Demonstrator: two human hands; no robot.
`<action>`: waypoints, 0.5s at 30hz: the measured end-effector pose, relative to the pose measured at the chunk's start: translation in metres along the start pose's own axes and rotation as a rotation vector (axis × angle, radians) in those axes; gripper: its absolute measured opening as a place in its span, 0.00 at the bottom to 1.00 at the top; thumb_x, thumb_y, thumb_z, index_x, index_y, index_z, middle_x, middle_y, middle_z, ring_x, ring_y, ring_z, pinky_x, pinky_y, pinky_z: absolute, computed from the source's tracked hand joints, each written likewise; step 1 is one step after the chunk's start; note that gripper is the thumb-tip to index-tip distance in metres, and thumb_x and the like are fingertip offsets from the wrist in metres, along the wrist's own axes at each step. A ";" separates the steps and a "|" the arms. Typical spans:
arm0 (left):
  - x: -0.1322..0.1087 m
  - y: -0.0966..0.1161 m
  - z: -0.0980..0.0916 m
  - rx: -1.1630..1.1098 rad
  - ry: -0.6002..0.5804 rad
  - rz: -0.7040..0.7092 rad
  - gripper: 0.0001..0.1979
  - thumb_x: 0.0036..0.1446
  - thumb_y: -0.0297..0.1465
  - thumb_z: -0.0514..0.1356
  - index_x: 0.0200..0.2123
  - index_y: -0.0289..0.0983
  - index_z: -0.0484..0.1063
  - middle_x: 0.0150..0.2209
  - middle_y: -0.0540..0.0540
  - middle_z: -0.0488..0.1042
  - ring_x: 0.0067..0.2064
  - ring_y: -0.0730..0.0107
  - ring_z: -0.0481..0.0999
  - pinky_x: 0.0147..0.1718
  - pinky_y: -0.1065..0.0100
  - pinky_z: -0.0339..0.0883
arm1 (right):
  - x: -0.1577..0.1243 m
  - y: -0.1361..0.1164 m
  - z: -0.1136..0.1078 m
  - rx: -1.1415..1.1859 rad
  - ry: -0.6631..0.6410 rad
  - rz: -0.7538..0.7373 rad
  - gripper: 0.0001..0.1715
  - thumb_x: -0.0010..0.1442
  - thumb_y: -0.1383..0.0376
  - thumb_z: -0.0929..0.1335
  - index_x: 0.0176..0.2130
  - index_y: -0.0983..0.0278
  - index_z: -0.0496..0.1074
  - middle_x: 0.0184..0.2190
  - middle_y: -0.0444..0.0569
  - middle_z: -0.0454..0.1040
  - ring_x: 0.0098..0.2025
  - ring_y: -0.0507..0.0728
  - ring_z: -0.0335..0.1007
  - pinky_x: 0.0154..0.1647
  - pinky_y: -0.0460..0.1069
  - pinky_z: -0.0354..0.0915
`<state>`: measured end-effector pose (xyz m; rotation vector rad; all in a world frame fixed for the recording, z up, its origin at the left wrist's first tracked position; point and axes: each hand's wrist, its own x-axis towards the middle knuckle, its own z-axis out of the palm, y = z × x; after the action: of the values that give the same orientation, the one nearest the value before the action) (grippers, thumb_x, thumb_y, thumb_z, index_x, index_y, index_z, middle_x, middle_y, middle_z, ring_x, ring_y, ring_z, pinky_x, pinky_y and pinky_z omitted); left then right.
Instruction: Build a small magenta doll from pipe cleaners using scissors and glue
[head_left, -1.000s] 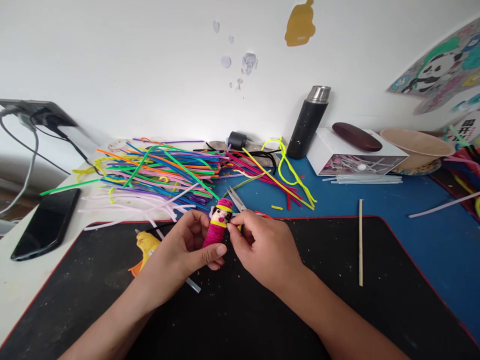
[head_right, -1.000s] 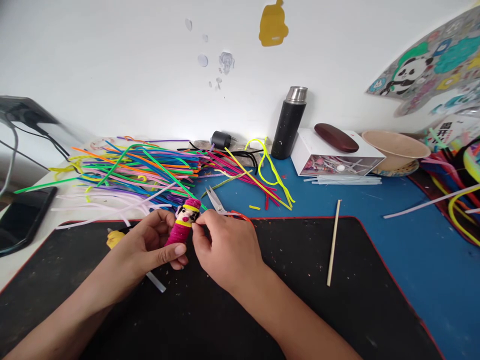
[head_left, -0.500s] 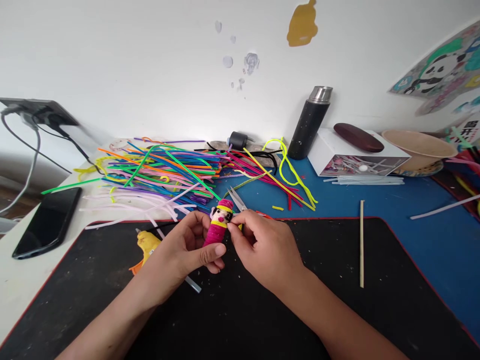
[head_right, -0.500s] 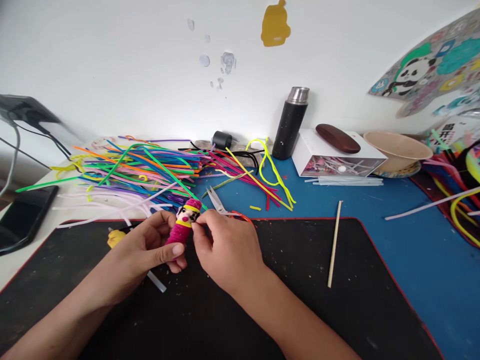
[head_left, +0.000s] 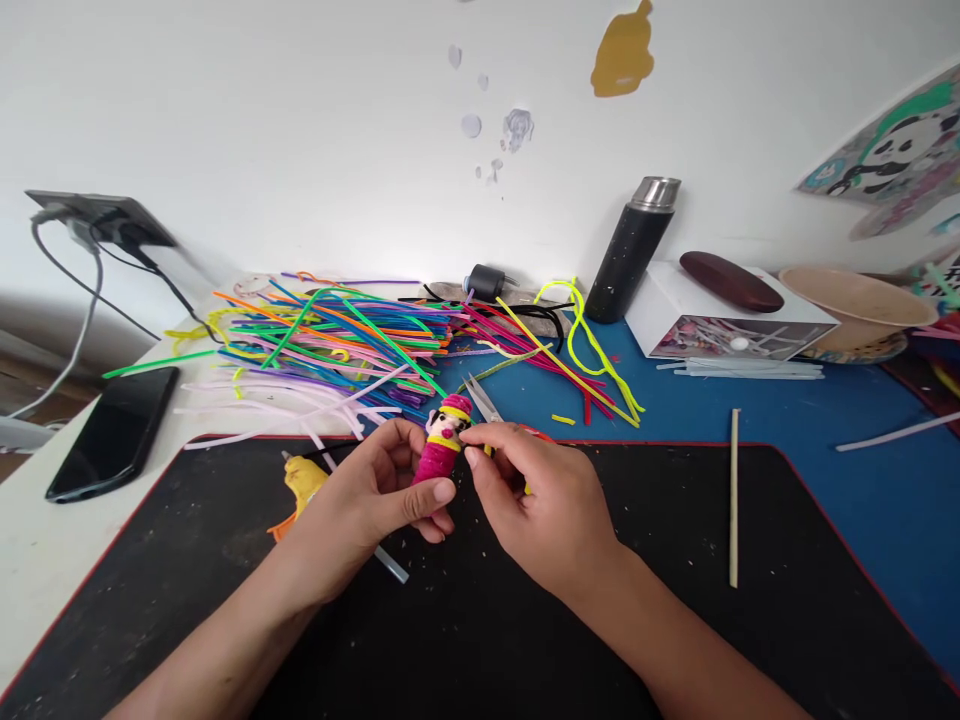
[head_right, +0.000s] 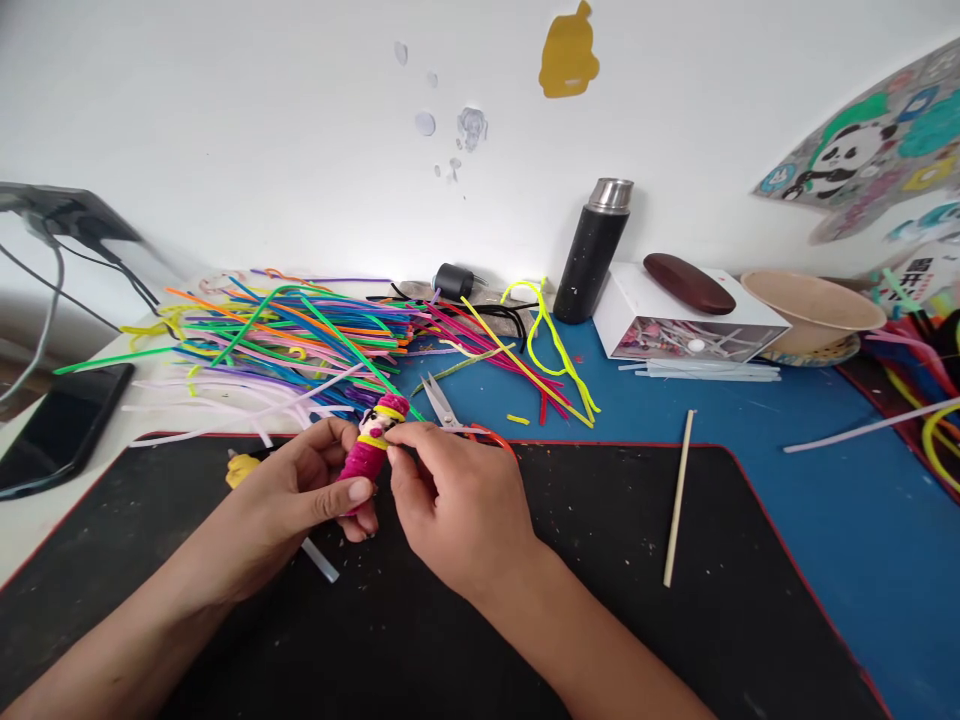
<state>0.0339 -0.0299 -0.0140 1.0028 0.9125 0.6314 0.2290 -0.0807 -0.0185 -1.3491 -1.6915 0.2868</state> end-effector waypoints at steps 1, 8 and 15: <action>0.000 0.000 0.000 -0.002 -0.002 0.003 0.29 0.49 0.42 0.82 0.39 0.37 0.68 0.31 0.54 0.79 0.27 0.72 0.83 0.26 0.73 0.79 | 0.000 0.000 0.000 0.003 -0.006 -0.010 0.11 0.73 0.68 0.69 0.48 0.63 0.83 0.33 0.45 0.86 0.25 0.52 0.77 0.30 0.47 0.67; 0.000 -0.001 -0.002 -0.014 -0.005 0.009 0.28 0.50 0.41 0.82 0.40 0.38 0.68 0.31 0.54 0.79 0.27 0.72 0.83 0.26 0.73 0.79 | 0.000 0.003 0.002 -0.038 0.002 -0.030 0.14 0.73 0.68 0.68 0.51 0.65 0.84 0.37 0.49 0.89 0.27 0.54 0.82 0.34 0.48 0.73; 0.000 0.000 0.000 -0.020 -0.003 0.014 0.28 0.49 0.41 0.82 0.39 0.38 0.68 0.30 0.54 0.79 0.27 0.71 0.83 0.25 0.73 0.79 | 0.000 0.002 0.002 -0.035 -0.018 -0.046 0.15 0.74 0.69 0.67 0.53 0.64 0.83 0.45 0.51 0.90 0.38 0.58 0.88 0.41 0.49 0.77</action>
<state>0.0337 -0.0294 -0.0139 0.9932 0.8961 0.6497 0.2288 -0.0791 -0.0205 -1.3348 -1.7470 0.2442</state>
